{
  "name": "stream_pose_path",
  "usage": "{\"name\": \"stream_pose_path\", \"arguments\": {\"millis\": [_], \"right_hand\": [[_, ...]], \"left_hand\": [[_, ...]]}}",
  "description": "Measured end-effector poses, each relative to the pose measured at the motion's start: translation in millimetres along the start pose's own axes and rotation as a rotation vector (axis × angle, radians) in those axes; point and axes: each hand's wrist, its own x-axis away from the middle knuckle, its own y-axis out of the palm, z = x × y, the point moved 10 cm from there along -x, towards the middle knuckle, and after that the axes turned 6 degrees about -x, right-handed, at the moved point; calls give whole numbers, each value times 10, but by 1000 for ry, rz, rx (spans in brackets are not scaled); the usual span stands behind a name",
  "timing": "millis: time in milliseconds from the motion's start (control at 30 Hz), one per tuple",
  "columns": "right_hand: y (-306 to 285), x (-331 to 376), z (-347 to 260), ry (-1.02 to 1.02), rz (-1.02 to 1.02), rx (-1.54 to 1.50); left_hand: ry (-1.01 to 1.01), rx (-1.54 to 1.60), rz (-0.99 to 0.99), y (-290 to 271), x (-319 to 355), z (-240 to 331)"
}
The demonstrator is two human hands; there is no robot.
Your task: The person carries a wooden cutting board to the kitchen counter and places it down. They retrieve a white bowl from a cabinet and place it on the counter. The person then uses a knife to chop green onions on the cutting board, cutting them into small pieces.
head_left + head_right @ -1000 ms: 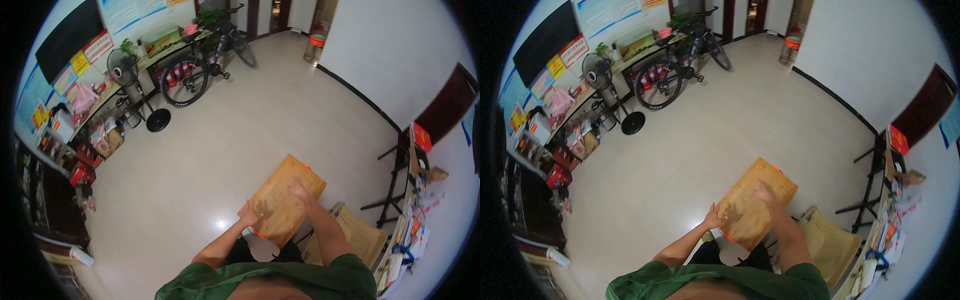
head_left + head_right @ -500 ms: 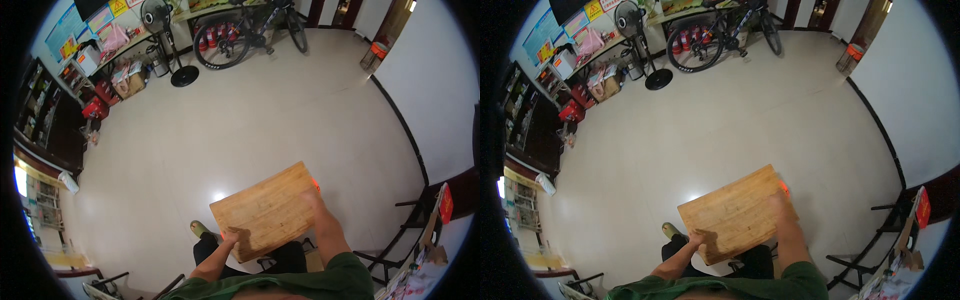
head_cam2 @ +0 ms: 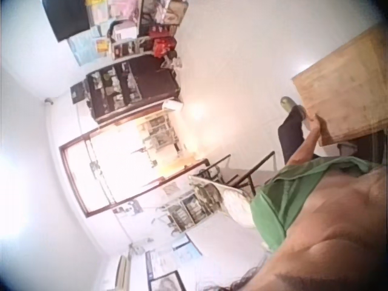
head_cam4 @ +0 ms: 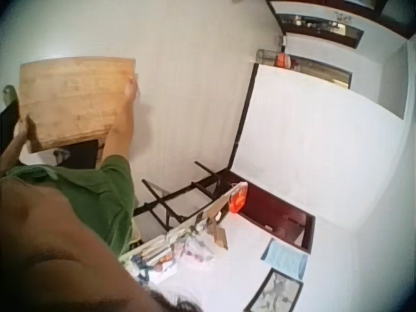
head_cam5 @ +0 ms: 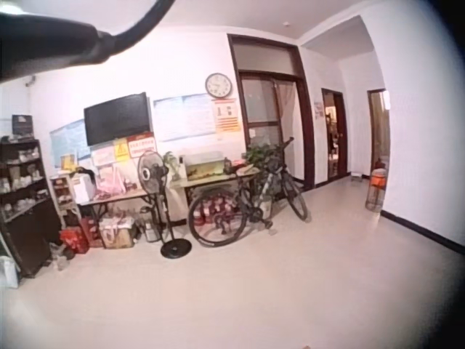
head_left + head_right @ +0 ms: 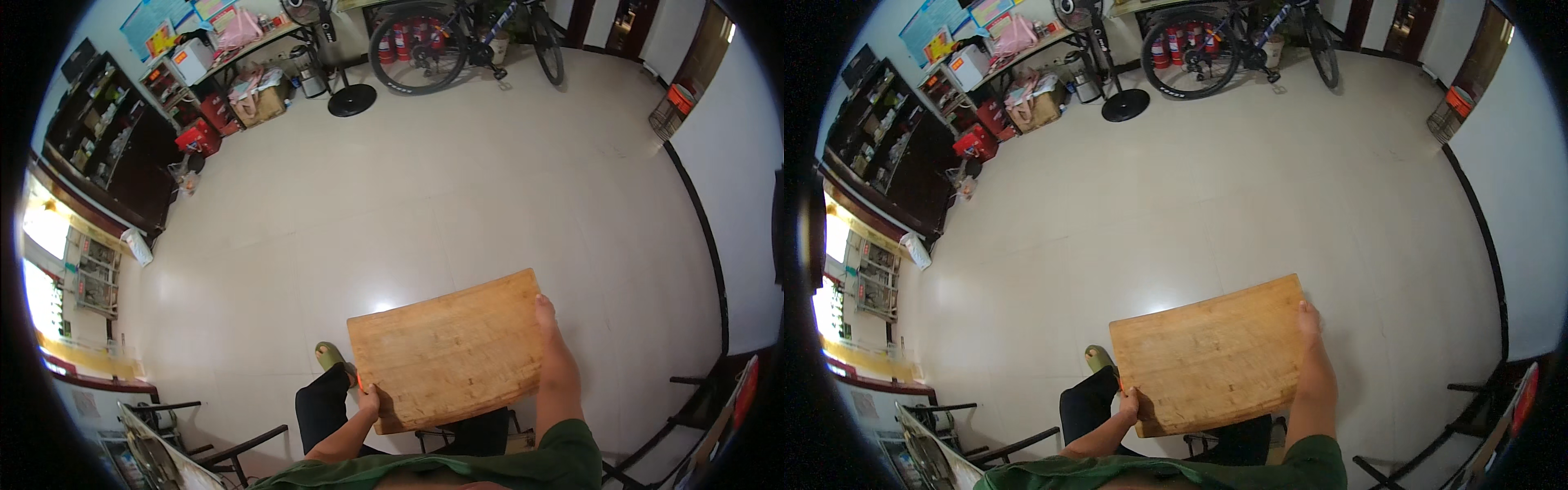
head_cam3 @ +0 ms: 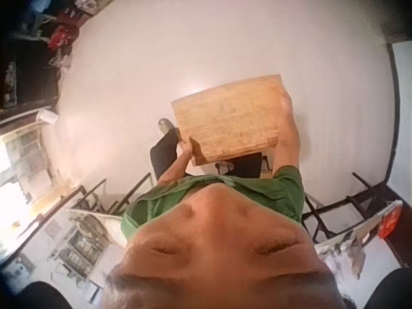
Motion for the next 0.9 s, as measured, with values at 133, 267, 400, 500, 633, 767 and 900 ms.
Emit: {"name": "stream_pose_path", "arguments": {"millis": [133, 267, 400, 500, 633, 767, 900], "right_hand": [[86, -478, 372, 51, -2, -146], [36, -315, 165, 100, 47, -51], [-133, 78, -433, 109, -13, -182], [-258, 357, -1051, 103, -48, -258], [-296, 453, -1783, 68, 48, -298], [-19, 875, -3171, 101, -26, -361], [378, 1763, -4898, 184, -109, -561]], "left_hand": [[26, -80, 11, 1, 463, 446], [-121, -193, 68, -245, 794, 443], [103, -122, -16, -451, 330, 283], [170, 55, -82, -821, 466, 589], [84, 184, -77, -1723, 916, 1220], [254, 248, -90, -2576, 420, 1577], [326, 453, -160, -3876, 934, 2585]]}}
